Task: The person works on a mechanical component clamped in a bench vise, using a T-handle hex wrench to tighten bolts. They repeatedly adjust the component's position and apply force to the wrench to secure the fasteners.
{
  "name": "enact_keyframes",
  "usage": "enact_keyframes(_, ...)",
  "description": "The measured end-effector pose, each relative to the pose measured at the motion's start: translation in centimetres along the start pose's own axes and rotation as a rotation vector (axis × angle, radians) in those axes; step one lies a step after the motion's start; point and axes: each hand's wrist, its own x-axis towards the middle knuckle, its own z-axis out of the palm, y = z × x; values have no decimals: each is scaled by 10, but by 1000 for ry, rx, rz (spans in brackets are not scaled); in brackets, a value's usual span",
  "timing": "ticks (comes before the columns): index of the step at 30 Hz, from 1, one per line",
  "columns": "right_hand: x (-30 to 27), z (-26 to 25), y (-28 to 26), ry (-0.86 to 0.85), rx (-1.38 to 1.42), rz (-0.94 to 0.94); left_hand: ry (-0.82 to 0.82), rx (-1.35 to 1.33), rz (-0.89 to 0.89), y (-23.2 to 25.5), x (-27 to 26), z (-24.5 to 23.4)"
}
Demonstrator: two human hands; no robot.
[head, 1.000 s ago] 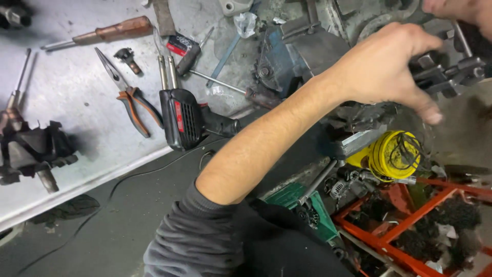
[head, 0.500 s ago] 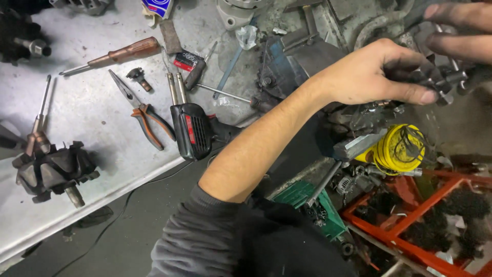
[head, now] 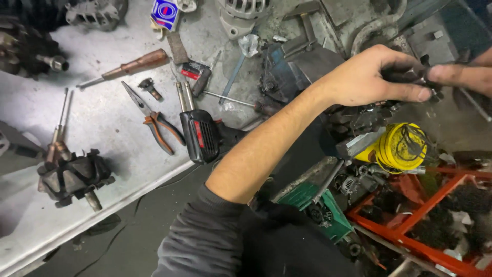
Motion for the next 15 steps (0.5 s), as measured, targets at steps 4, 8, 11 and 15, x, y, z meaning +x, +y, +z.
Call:
enact_keyframes(4,-15,4,-19,-115,217,85,9,86,0,-3,-6,2)
enact_keyframes(8,-104,-16,-115,95,-100,-97,-60,-7,111,9,-15,-4)
enact_keyframes(11,-125,-13,-121,98,-359,-183,-53,-90,-56,30,-15,-2)
enact_keyframes(15,-161,-29,-150,140,-567,-300,12,-22,-119,36,-12,0)
